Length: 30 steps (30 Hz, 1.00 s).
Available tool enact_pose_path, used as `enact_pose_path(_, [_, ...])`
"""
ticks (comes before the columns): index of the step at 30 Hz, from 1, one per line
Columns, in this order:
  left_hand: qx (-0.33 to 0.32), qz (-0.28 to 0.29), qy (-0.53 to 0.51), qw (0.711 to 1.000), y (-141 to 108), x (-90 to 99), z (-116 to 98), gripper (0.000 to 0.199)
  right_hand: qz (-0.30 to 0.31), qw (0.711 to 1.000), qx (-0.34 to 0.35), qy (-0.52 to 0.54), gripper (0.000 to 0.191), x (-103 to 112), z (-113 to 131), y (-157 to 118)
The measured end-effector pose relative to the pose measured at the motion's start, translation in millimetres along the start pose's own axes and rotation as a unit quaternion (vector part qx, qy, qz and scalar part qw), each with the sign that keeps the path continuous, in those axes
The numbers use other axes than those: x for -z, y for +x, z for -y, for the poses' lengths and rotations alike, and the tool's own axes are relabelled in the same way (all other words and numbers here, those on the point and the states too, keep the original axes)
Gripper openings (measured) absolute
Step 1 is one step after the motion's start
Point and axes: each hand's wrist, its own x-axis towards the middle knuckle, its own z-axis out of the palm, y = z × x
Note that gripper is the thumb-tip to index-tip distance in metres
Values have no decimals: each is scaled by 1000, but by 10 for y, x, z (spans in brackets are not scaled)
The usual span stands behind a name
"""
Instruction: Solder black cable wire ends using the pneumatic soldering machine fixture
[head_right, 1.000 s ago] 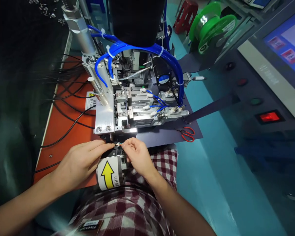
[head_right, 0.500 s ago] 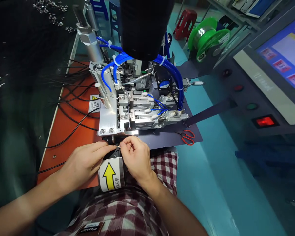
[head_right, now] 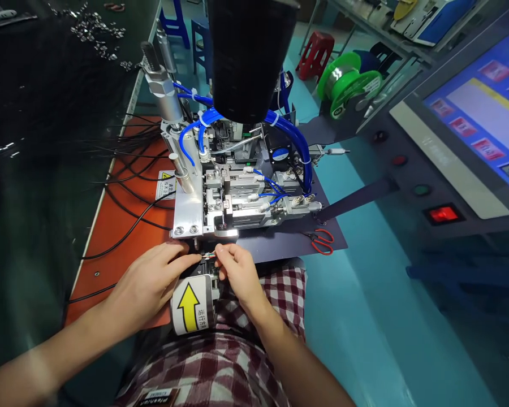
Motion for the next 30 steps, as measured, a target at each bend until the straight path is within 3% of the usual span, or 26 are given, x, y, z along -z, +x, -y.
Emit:
enact_pose_path(4, [16, 11, 27, 999, -11, 35, -46, 29, 10, 1000, -4, -9, 30, -33, 11, 11])
enact_pose_path(8, [59, 94, 81, 991, -18, 101, -185, 39, 53, 997, -45, 40, 32, -26, 11, 36])
enact_pose_path(12, [83, 147, 46, 984, 15, 141, -277, 42, 48, 998, -27, 26, 33, -16, -7, 41])
enact_pose_path(15, [99, 153, 33, 983, 24, 133, -262, 40, 43, 999, -14, 23, 32, -27, -19, 38])
enact_pose_path(22, [90, 74, -36, 993, -67, 47, -108, 37, 37, 999, 1, 26, 33, -34, -53, 33])
enact_pose_path(30, [144, 169, 118, 968, 13, 241, -231, 38, 11, 999, 30, -19, 29, -45, -55, 30])
